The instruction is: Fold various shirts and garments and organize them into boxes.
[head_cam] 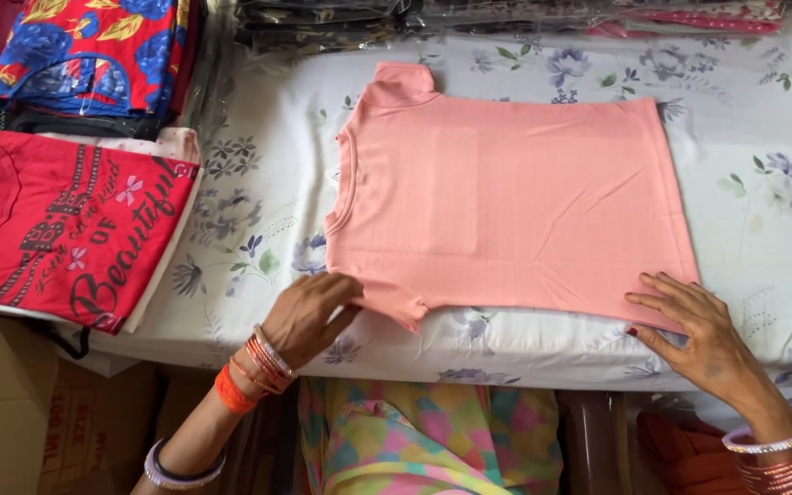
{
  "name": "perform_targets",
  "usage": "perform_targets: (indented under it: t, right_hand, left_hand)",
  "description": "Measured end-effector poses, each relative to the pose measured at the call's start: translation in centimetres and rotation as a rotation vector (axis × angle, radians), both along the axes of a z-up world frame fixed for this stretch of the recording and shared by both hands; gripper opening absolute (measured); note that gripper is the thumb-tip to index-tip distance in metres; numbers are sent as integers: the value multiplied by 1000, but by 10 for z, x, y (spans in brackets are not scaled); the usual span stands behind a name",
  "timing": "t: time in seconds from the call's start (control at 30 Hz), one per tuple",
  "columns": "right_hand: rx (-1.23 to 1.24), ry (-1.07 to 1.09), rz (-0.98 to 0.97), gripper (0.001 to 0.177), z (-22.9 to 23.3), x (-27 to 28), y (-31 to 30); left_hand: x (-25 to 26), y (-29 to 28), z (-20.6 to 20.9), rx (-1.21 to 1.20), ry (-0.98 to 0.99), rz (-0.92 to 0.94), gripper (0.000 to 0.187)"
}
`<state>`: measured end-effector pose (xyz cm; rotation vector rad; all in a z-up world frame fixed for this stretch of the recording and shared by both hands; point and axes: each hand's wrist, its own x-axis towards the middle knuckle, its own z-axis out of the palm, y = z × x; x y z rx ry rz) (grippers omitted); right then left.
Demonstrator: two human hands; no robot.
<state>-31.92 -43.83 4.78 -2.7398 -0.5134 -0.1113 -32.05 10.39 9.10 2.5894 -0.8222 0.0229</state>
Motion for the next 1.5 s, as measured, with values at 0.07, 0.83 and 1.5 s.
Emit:
perform_targets:
  t: [0.07, 0.83, 1.5]
  right_hand:
    - [20, -37, 33, 51, 1, 2, 3]
    - [468, 147, -262, 27, -18, 49, -68]
    - [584, 80, -344, 47, -80, 138, -85]
  left_hand:
    - [12, -5, 8, -164, -98, 10, 18]
    - [111, -20, -35, -652, 117, 491, 13]
    - [166, 11, -50, -309, -31, 640, 39]
